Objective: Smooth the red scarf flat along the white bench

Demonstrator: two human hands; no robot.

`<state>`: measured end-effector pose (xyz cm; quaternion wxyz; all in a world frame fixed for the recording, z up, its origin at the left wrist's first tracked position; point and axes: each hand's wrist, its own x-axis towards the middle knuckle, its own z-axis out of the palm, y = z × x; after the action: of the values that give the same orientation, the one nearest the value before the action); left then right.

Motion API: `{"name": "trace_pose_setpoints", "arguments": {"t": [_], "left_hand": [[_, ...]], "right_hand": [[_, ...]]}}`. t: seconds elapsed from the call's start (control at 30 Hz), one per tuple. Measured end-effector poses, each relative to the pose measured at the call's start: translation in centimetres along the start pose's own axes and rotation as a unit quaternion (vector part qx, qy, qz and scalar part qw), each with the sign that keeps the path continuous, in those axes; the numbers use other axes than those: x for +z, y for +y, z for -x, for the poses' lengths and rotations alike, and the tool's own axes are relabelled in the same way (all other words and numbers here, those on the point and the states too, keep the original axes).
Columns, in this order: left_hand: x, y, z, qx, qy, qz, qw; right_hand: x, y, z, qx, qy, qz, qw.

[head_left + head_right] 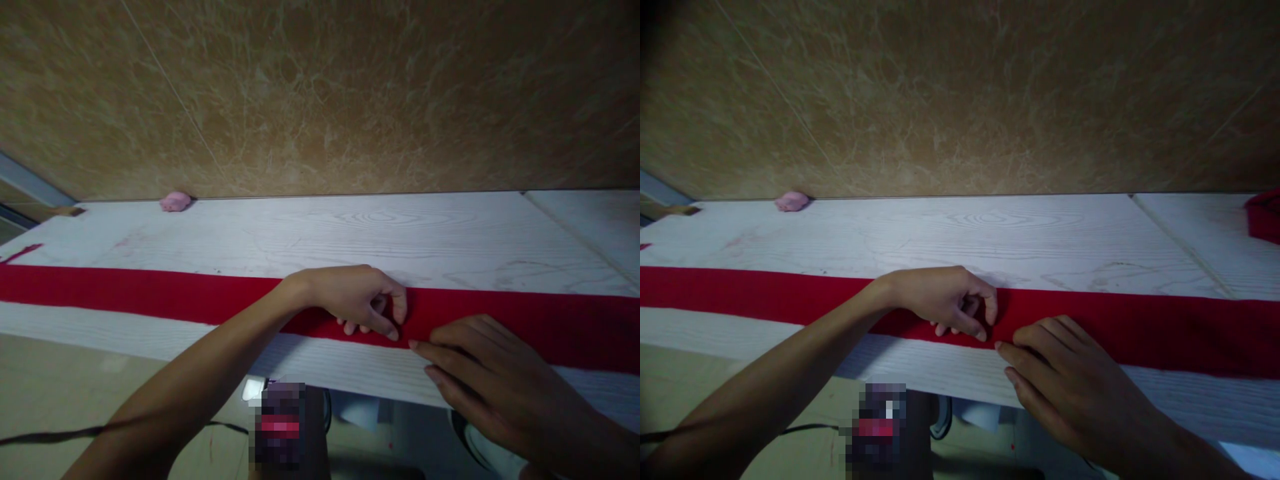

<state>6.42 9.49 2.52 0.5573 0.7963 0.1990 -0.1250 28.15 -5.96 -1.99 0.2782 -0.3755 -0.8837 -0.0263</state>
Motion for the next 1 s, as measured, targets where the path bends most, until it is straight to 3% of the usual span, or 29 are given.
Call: {"name": "trace_pose_setpoints", "arguments": {"t": [1.0], "left_hand": [[-0.05, 0.21, -0.04, -0.007, -0.003, 0.022, 1.000]], "right_hand": [[-0.09, -0.09, -0.26, -0.001, 0.011, -0.003, 1.000]]}}
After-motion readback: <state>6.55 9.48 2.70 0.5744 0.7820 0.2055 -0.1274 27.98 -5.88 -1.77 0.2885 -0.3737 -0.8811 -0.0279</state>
